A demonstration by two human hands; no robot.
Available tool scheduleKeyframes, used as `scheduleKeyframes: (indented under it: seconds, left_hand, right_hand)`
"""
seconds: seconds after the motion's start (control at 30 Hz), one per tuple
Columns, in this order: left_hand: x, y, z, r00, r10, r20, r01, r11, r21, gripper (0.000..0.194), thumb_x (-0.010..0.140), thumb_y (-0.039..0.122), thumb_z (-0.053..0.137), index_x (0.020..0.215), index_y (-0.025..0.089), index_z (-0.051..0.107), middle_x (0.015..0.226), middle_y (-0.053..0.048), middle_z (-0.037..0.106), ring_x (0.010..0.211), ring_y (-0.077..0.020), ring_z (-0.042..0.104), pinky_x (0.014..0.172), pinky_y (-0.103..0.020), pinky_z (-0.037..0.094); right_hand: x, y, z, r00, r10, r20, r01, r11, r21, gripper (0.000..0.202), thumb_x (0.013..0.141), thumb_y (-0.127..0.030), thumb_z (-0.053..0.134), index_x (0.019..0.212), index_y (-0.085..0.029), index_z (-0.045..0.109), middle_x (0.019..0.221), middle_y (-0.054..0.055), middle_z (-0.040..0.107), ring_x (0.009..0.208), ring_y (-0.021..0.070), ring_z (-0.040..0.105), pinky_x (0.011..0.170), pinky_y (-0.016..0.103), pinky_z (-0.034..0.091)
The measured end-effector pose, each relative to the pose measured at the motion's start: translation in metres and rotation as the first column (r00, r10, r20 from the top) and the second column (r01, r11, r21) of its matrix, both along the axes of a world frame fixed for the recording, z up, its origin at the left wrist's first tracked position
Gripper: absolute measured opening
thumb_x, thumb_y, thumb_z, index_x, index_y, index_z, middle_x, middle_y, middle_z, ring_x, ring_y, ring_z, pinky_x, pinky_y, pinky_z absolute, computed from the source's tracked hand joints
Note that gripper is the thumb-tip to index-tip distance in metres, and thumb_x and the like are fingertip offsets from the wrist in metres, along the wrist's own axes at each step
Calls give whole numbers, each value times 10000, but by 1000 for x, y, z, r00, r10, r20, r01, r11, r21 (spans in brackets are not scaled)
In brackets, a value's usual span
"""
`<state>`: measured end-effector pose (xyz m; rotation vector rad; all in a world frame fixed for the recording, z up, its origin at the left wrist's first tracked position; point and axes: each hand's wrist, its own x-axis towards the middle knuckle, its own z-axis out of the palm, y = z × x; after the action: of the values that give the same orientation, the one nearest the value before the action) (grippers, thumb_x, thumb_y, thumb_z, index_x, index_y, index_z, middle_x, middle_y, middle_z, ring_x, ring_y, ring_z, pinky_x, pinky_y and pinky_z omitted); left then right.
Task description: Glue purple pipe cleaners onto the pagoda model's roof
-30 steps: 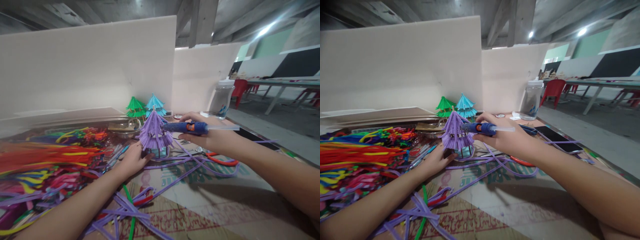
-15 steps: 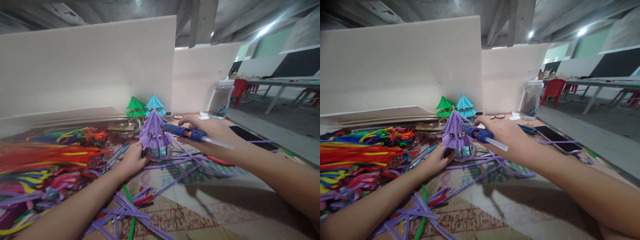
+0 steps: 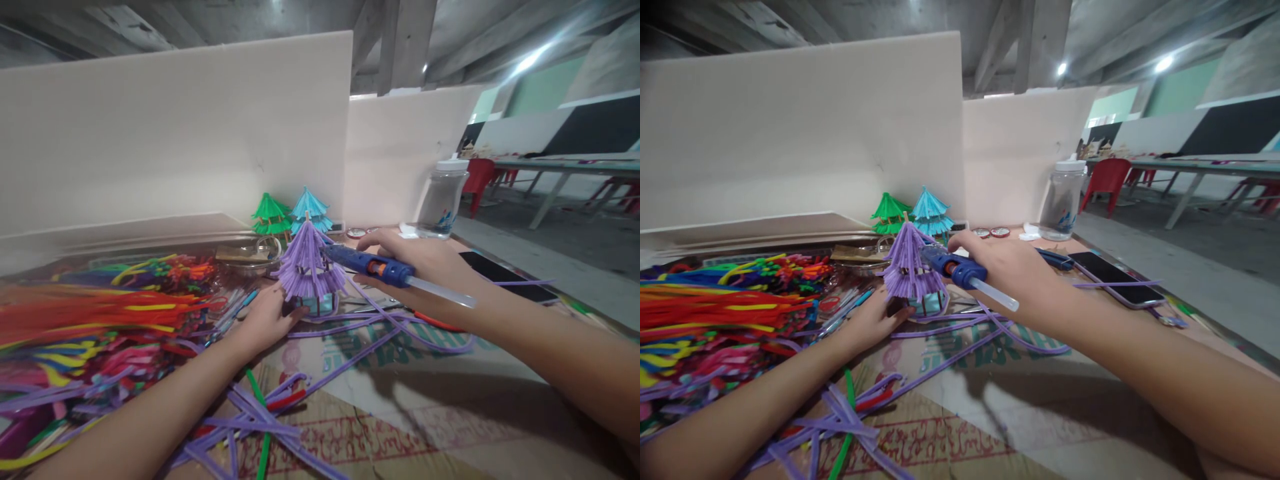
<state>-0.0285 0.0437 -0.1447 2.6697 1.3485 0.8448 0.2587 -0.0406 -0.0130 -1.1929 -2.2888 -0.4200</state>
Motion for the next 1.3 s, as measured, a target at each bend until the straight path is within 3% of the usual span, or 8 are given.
scheduleKeyframes:
  seconds: [0.17, 0.53, 0.8, 1.07, 1.3]
  left_hand:
    - [-1, 0, -1, 1000, 2, -2, -2, 1000, -11, 455, 926, 452, 540, 1222, 111, 584, 1209, -185, 651, 1189, -335, 599, 1056, -473, 452]
    - [0, -2, 2, 1000, -4, 3, 4, 1000, -17, 473, 931, 441, 533, 1264, 108, 567, 1238, -183, 643, 1178, -338, 597, 1050, -484, 450]
    - [0, -1, 1, 1000, 2, -6, -2, 1000, -12, 476, 932, 460, 527, 1261, 117, 563, 1252, -185, 641, 1196, -338, 593, 1047, -481, 456]
    - [1, -2, 2, 1000, 13, -8, -14, 999, -33, 485, 931, 475, 525, 1242, 108, 577, 1231, -194, 647, 1197, -340, 596, 1051, -481, 453]
    - [1, -1, 3, 1000, -1, -7, 1, 1000, -20, 498, 936, 469, 523, 1280, 110, 553, 1240, -191, 647, 1197, -335, 593, 1064, -481, 443]
  right_hand:
    - [3, 5, -4, 998, 33, -48, -33, 999, -6, 314, 921, -452, 595, 1160, -251, 574, 941, 28, 761, 722, 203, 702, 607, 286, 418]
    - [3, 0, 2, 998, -57, -15, 57, 998, 40, 323, 901, -540, 607, 1105, -289, 595, 831, -3, 751, 653, 214, 695, 503, 257, 331]
    - [2, -4, 5, 999, -42, -25, 41, 999, -23, 325, 888, -542, 628, 1098, -295, 600, 861, -22, 749, 629, 188, 665, 539, 265, 368]
    - [7, -3, 6, 1000, 1, -11, -2, 997, -75, 355, 905, -558, 600, 1127, -282, 596, 987, 18, 756, 759, 212, 696, 634, 293, 420]
    - [6, -4, 7, 999, 4, -32, -7, 994, -111, 357, 892, -575, 608, 1103, -287, 602, 959, 11, 755, 712, 200, 674, 604, 294, 410]
